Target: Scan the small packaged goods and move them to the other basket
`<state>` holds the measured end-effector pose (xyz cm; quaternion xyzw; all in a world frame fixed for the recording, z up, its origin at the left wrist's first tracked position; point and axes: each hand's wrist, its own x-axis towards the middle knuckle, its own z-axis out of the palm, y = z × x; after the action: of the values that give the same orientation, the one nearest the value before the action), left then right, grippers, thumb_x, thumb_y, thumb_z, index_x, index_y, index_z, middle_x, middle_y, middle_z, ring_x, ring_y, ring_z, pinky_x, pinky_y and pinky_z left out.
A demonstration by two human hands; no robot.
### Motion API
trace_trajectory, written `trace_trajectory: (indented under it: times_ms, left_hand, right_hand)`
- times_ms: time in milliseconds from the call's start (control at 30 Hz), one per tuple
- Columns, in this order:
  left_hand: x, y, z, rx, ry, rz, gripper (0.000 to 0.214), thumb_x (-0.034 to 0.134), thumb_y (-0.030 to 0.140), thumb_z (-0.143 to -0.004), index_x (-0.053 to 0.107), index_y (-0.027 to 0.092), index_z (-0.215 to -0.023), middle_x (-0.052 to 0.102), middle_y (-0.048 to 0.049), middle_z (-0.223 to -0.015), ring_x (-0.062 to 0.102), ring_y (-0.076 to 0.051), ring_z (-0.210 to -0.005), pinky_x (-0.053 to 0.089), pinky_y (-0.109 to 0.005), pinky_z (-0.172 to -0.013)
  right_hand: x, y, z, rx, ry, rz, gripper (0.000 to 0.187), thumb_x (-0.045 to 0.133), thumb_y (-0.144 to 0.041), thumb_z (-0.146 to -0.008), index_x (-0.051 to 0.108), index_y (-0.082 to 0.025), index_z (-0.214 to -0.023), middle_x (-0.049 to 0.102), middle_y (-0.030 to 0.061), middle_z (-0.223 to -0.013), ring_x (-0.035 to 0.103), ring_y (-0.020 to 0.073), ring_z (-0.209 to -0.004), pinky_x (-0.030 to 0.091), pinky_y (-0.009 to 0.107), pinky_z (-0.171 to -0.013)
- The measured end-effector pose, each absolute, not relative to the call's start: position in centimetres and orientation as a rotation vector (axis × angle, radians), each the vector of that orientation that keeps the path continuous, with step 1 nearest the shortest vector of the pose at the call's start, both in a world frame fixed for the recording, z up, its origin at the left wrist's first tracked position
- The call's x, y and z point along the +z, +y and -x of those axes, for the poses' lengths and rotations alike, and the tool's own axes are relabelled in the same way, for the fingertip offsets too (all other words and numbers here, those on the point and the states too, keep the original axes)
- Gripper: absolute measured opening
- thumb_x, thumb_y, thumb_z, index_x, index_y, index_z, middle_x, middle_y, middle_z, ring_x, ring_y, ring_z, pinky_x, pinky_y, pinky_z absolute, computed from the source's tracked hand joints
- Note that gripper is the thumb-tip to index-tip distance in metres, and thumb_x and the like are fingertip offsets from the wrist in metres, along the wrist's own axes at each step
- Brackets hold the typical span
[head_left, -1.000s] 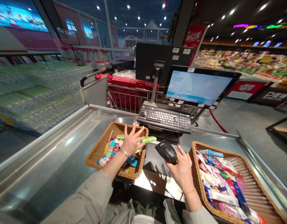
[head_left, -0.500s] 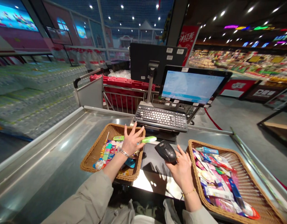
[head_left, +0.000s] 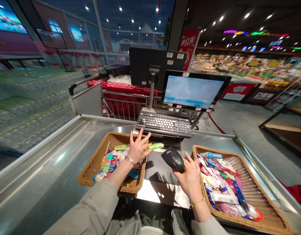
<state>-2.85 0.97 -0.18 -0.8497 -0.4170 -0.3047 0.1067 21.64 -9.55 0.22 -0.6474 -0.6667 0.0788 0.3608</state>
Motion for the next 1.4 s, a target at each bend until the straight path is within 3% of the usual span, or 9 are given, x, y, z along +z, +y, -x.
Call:
trace_trajectory:
  times_ms: [233, 400, 800, 1100, 1400]
  left_hand:
    - [0.3, 1.8, 1.4, -0.916, -1.160, 2.541, 0.020, 0.070, 0.037, -0.080, 0.074, 0.029, -0.098, 0.054, -0.0044, -0.141, 0.027, -0.038, -0.144, 0.001, -0.077, -0.110]
    - [0.6, 2.5, -0.5, -0.963, -1.065, 2.581, 0.021, 0.070, 0.039, -0.081, 0.074, 0.029, -0.099, 0.055, -0.0043, -0.141, 0.027, -0.039, -0.144, 0.002, -0.077, -0.110]
    - [1.4, 3.4, -5.8, -0.981, -0.857, 2.670, 0.021, 0.069, 0.040, -0.082, 0.075, 0.031, -0.100, 0.056, -0.0040, -0.140, 0.025, -0.036, -0.145, -0.002, -0.074, -0.112]
    - [1.9, 3.2, -9.2, -0.965, -0.720, 2.748, 0.022, 0.068, 0.040, -0.082, 0.074, 0.030, -0.100, 0.055, -0.0042, -0.141, 0.026, -0.038, -0.144, -0.001, -0.076, -0.111]
    - [1.6, 2.8, -13.3, -0.934, -0.541, 2.823, 0.022, 0.067, 0.040, -0.083, 0.074, 0.030, -0.102, 0.055, -0.0063, -0.140, 0.025, -0.037, -0.145, -0.002, -0.075, -0.111]
  right_hand:
    - [0.5, -9.8, -22.8, 0.164, -1.670, 1.728, 0.021, 0.062, -0.028, -0.070, 0.072, -0.025, -0.088, 0.072, 0.0046, -0.111, 0.045, 0.0320, -0.132, 0.025, 0.057, -0.111]
    - [0.1, -10.5, -24.6, 0.090, -1.513, 1.771, 0.029, 0.064, -0.030, -0.068, 0.072, -0.020, -0.094, 0.069, 0.0111, -0.115, 0.047, 0.0330, -0.129, 0.033, 0.053, -0.109]
    - [-0.3, -13.3, -29.5, -0.037, -1.234, 1.885, 0.032, 0.063, -0.043, -0.073, 0.073, -0.019, -0.091, 0.068, 0.0144, -0.116, 0.049, 0.0311, -0.128, 0.036, 0.050, -0.108]
    - [0.1, -15.4, -32.0, -0.050, -1.035, 1.923, 0.027, 0.062, -0.043, -0.071, 0.072, -0.019, -0.077, 0.071, 0.0149, -0.107, 0.052, 0.0334, -0.124, 0.037, 0.051, -0.105]
    - [-0.3, -18.0, -34.1, -0.068, -0.814, 1.989, 0.042, 0.065, -0.050, -0.069, 0.073, -0.016, -0.092, 0.060, 0.0177, -0.129, 0.054, 0.0334, -0.122, 0.037, 0.049, -0.106]
